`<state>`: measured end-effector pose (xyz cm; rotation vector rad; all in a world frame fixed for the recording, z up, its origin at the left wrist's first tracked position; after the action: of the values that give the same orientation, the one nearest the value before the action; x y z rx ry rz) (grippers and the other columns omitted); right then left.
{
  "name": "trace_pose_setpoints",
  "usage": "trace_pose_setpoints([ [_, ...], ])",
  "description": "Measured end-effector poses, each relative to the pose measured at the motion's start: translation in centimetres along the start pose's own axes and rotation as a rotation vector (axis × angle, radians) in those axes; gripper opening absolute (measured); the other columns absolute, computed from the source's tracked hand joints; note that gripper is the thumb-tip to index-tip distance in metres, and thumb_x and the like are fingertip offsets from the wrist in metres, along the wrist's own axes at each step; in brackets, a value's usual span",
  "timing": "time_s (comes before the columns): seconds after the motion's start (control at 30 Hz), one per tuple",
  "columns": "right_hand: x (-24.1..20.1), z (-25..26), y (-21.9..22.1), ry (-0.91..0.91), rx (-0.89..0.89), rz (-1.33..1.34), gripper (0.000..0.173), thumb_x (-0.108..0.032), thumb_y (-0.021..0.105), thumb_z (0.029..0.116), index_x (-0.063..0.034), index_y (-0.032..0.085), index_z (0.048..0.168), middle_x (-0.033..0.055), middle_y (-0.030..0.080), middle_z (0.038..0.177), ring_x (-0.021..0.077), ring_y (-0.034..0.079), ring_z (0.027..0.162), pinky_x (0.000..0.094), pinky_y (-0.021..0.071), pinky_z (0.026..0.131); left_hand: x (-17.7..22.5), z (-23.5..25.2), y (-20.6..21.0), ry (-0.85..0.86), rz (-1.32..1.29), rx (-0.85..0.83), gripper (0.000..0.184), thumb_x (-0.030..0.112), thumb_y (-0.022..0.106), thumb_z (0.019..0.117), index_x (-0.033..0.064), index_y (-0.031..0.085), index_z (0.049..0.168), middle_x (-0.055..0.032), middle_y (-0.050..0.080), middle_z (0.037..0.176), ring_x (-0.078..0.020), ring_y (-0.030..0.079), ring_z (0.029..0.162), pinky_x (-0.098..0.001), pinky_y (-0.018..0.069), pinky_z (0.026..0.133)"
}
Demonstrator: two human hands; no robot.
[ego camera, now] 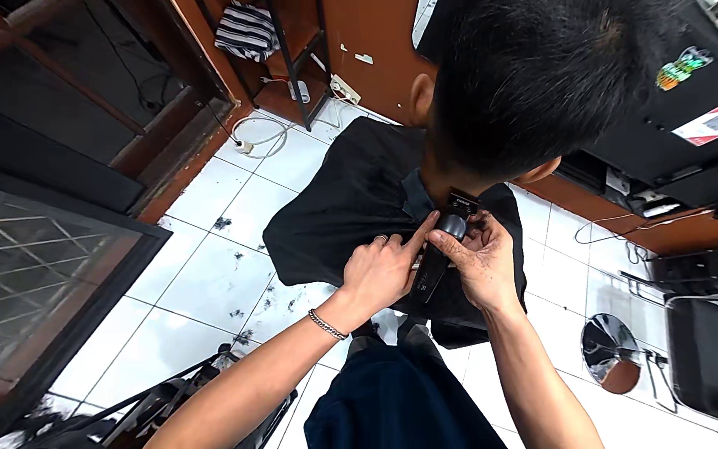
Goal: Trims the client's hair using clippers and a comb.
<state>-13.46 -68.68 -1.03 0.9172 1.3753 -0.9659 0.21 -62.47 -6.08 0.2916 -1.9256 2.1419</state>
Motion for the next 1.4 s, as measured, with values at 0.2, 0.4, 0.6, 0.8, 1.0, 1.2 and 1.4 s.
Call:
trace_pose_setpoints([
  [0.2, 0.5, -0.1, 0.1, 0.099, 0.005, 0.012, 0.04, 0.0, 0.084, 0.08, -0.0028, 0.057, 0.11, 0.0071, 0.071, 0.09, 0.0126, 0.072, 0.073, 0.0279, 0.0626, 0.066, 0.0, 0.1, 0.0, 0.0, -0.011, -0.001, 0.062, 0.028, 0.066, 0.0921, 0.0208, 0.051, 0.152, -0.0171, 0.069, 0.094, -0.0392, 0.07, 0.082, -0.0498, 0.0517, 0.057],
  [0.4, 1.4, -0.5, 0.0, 0.225, -0.022, 0.048, 0.037, 0.0, 0.082, 0.0819, -0.0005, 0.059, 0.11, 0.0097, 0.07, 0.087, 0.0145, 0.071, 0.072, 0.0298, 0.0622, 0.066, -0.2, 0.1, 0.3, 0.0, 0.026, -0.005, 0.065, 0.031, 0.062, 0.0942, 0.0216, 0.047, 0.156, -0.0166, 0.07, 0.094, -0.0371, 0.07, 0.081, -0.0473, 0.0515, 0.056],
  [0.6, 0.4, -0.5, 0.0, 0.161, -0.004, 0.038, 0.038, 0.001, 0.082, 0.082, -0.0008, 0.058, 0.112, 0.0094, 0.071, 0.09, 0.0148, 0.072, 0.073, 0.0294, 0.0628, 0.066, 0.0, 0.0, 0.2, -0.002, -0.011, 0.007, 0.068, 0.028, 0.066, 0.0919, 0.0237, 0.045, 0.156, -0.0163, 0.069, 0.09, -0.0386, 0.07, 0.079, -0.0486, 0.0509, 0.056],
  [0.8, 0.3, -0.5, -0.1, 0.126, -0.016, 0.058, 0.037, 0.0, 0.081, 0.083, -0.0024, 0.056, 0.111, 0.0088, 0.071, 0.089, 0.0146, 0.072, 0.073, 0.029, 0.0628, 0.065, 0.1, 0.0, 0.1, -0.018, -0.003, -0.018, 0.067, 0.027, 0.065, 0.0926, 0.0262, 0.045, 0.156, -0.0159, 0.069, 0.093, -0.0379, 0.07, 0.08, -0.0488, 0.0516, 0.057],
  [1.0, 0.9, -0.5, -0.2, 0.164, -0.009, 0.07, 0.037, 0.001, 0.081, 0.0824, -0.0006, 0.058, 0.112, 0.0101, 0.071, 0.09, 0.0157, 0.072, 0.073, 0.0299, 0.063, 0.066, 0.0, 0.1, 0.2, -0.018, 0.006, -0.011, 0.076, 0.029, 0.064, 0.0933, 0.029, 0.033, 0.163, -0.0163, 0.069, 0.094, -0.0372, 0.069, 0.079, -0.0478, 0.0518, 0.057],
  [1.2, 0.0, -2.6, -1.8, 0.08, -0.227, 0.137, 0.049, -0.009, 0.085, 0.0788, -0.0004, 0.059, 0.12, 0.011, 0.074, 0.096, 0.0216, 0.075, 0.083, 0.0389, 0.0661, 0.077, 0.0, 0.2, 0.2, 0.011, 0.019, 0.012, 0.082, 0.031, 0.064, 0.0928, 0.0299, 0.025, 0.165, -0.0152, 0.067, 0.089, -0.0367, 0.067, 0.074, -0.0467, 0.0493, 0.054],
  [1.4, 0.2, -4.2, -5.1, 0.007, 0.03, 0.544, 0.028, -0.039, 0.067, 0.0972, -0.0118, 0.063, 0.103, 0.0092, 0.072, 0.088, 0.0171, 0.069, 0.058, 0.0361, 0.063, 0.052, 0.0, 0.0, -0.6, 0.078, 0.009, 0.198, 0.074, 0.029, 0.059, 0.0949, 0.0259, 0.032, 0.163, -0.0135, 0.064, 0.083, -0.0328, 0.064, 0.064, -0.0426, 0.0459, 0.048],
])
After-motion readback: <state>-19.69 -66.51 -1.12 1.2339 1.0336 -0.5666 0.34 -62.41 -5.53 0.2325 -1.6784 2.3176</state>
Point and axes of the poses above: each hand's wrist, its own z-axis towards the middle knuckle, its own y-axis out of the palm, x = y × z, the point moved 3 cm from there along z, towards the middle knuckle
